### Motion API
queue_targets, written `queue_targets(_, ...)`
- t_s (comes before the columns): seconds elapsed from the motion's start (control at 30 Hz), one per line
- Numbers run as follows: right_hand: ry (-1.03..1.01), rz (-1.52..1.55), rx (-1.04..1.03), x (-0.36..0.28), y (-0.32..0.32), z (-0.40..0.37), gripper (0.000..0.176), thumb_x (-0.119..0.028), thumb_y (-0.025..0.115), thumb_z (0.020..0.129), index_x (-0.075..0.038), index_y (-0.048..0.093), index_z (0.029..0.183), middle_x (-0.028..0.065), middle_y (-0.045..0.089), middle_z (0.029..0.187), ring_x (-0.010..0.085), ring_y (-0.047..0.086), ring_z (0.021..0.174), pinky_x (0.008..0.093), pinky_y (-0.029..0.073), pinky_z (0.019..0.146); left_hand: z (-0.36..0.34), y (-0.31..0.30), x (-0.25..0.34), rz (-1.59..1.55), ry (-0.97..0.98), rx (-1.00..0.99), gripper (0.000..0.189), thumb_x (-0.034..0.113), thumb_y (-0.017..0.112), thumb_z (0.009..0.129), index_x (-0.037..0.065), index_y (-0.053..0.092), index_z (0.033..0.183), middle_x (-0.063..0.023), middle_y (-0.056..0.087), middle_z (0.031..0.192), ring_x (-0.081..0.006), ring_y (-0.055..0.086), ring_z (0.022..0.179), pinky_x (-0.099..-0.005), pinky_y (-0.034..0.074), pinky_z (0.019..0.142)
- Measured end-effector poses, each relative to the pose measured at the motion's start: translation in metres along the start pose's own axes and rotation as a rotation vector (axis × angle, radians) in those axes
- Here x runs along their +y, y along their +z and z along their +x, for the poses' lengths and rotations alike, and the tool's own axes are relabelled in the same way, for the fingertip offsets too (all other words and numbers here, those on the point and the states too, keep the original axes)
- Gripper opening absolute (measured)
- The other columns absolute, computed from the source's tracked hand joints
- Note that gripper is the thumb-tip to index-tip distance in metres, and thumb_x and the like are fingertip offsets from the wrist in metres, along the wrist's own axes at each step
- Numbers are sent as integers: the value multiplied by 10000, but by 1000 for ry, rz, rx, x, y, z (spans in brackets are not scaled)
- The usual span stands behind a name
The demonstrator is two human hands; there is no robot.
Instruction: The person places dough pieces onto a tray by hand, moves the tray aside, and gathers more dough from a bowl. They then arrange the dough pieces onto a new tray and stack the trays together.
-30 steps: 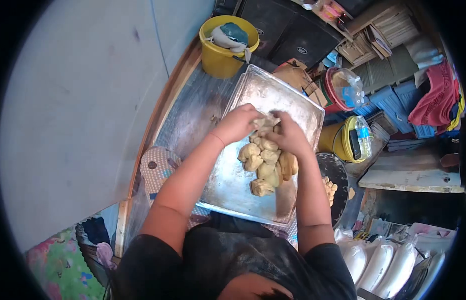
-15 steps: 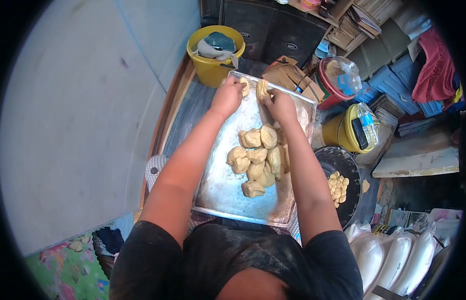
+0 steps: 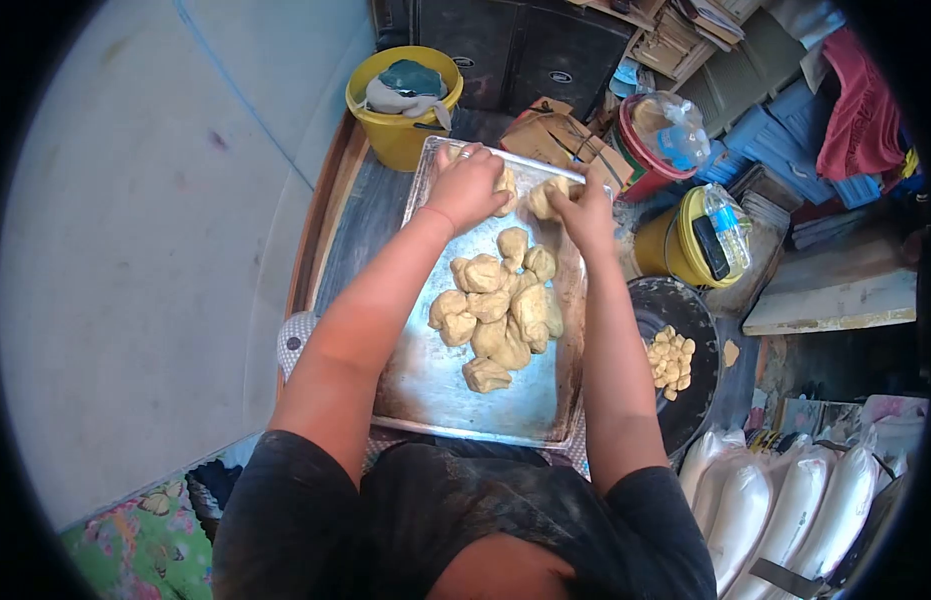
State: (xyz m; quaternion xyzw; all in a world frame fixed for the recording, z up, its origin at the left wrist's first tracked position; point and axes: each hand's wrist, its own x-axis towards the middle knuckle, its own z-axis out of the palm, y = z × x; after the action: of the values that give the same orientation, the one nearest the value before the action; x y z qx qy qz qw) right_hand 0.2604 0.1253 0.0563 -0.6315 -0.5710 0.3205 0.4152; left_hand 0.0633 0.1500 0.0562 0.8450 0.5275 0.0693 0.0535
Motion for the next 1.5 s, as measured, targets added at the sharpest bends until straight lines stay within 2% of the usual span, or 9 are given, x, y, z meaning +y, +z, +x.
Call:
queue_targets(0.07,-162,-370,73,23,20,12,333,-240,706,786,-26,632,1031,160,675,846,325,654,811,398,501,757,2,23,0,-143,100,312,359,342,561,874,119,647,1142,-72,593,1211,-273,391,1311,-614,127,1050)
queue_targets(0.23,-231,-285,181,10,10,-18,416,-286,723,768,-61,619,1102,203,626,1067,371,604,971,411,476,826,4,28,1,-84,129,156,377,336,542,894,145,610,1212,-44,561,1294,-266,380,1325,-609,117,1063)
queue_targets(0.4,-302,-198,-341,12,7,-60,314,-135,689,725,-111,664,1037,134,645,998,303,625,919,371,488,826,17,29,17,-129,151,267,392,312,549,894,167,581,1257,-30,572,1278,-254,375,1333,-592,114,1079)
queue_targets(0.6,-263,-164,356,35,-29,-18,301,-80,688,735,-6,648,1024,147,645,884,277,636,814,345,508,745,34,24,43,-35,216,50,410,320,570,875,163,580,1254,-71,630,1101,-253,443,1261,-577,153,1072)
queue_targets(0.8,-261,-662,169,61,-7,-21,413,-209,635,829,-79,587,1218,176,545,1191,331,539,1093,408,425,920,3,25,54,-72,148,359,435,344,574,877,131,564,1257,-111,603,1127,-293,523,1131,-560,219,1038)
queue_targets(0.93,-399,-613,317,49,-10,-53,450,-228,656,814,-77,575,1230,183,527,1213,340,536,1100,396,428,924,-77,-9,34,-282,27,-48,396,255,595,862,90,588,1222,-149,604,1106,-308,551,1090,-418,406,950)
queue_targets(1.07,-236,-338,-303,34,-11,-73,443,-234,726,736,-43,624,1122,197,559,1156,331,585,1029,379,471,863,-113,12,5,-616,39,-53,344,182,612,855,53,608,1175,-166,640,1034,-320,606,978,-376,467,869)
queue_targets(1.13,22,-130,-246,18,-15,-65,367,-188,720,731,-28,641,1052,188,601,1053,301,626,926,361,501,787,-116,10,0,-910,-272,187,258,190,611,857,30,636,1058,-190,665,909,-367,635,872,-409,494,798)
queue_targets(1.5,-576,-316,-57,-23,65,-86,248,-192,705,737,-88,635,951,130,584,919,328,573,900,421,452,787,-81,33,-23,-425,-226,611,198,109,661,791,22,614,963,-162,608,919,-344,591,892,-386,472,800)
